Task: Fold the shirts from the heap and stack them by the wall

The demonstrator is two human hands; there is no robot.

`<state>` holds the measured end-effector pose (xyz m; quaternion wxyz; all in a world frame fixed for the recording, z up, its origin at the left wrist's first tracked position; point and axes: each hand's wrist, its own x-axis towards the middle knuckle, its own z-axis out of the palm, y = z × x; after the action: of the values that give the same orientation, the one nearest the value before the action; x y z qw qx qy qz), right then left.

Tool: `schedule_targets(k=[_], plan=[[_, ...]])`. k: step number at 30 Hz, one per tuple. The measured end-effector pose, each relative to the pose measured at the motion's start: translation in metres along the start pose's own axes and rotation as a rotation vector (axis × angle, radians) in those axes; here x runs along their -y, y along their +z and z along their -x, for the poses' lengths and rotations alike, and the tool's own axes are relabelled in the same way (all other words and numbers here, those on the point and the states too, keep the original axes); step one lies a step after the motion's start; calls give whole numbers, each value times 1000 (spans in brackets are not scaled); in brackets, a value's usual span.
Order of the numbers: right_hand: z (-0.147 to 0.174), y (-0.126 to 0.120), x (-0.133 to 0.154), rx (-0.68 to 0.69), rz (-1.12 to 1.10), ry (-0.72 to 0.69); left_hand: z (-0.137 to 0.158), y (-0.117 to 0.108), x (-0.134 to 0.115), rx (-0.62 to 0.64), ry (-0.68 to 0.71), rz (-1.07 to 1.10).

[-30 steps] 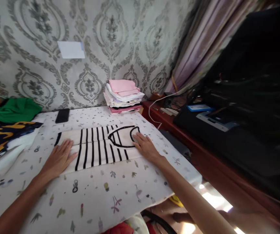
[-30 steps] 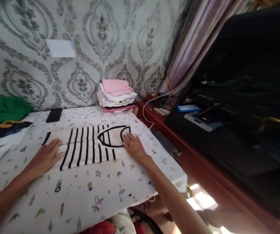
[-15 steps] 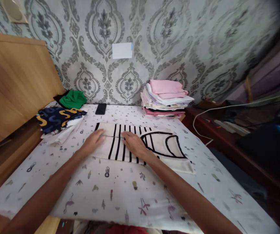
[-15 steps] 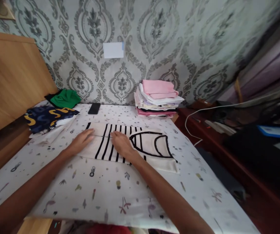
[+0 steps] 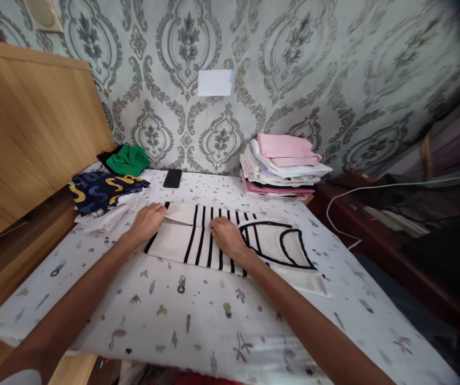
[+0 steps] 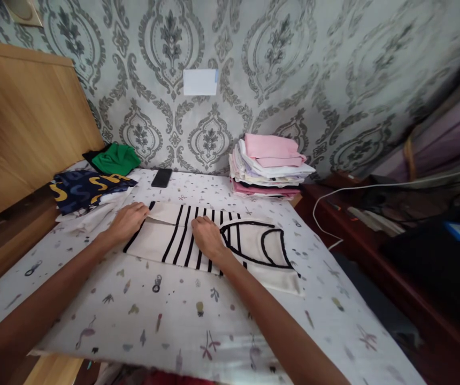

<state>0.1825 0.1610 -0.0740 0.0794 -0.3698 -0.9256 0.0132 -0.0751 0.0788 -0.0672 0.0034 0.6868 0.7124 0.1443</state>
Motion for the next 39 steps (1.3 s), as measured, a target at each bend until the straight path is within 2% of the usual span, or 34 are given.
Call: schedule_targets(k=[4, 9, 10, 12, 14, 16, 20, 29, 34, 39], plan=[[-4, 2, 3, -18, -38, 6, 5, -5, 4, 41, 48, -72], [-24, 5, 27, -32, -124, -73, -7, 6, -7, -100, 81, -27], [-29, 7, 30, -24, -130, -71, -10, 12, -10, -87, 111, 8], [-36, 12, 32, 20, -130, -13, -18, 25, -15, 17, 151, 47], [-38, 19, 25, 94, -125, 76, -24, 37, -15, 162, 135, 37], [-35, 26, 12, 153, -116, 156, -28, 44, -9, 249, 85, 22], [-27, 32, -7, 167, -91, 225, -30, 48, 8, 257, 46, 25], [-24, 32, -3, 150, -62, 203, -53, 42, 28, 337, -87, -11], [-20, 30, -2, 127, -90, 131, -66, 42, 38, 267, -147, 15], [-22, 26, 25, 132, -150, 66, -68, 42, 38, 135, -186, 35]])
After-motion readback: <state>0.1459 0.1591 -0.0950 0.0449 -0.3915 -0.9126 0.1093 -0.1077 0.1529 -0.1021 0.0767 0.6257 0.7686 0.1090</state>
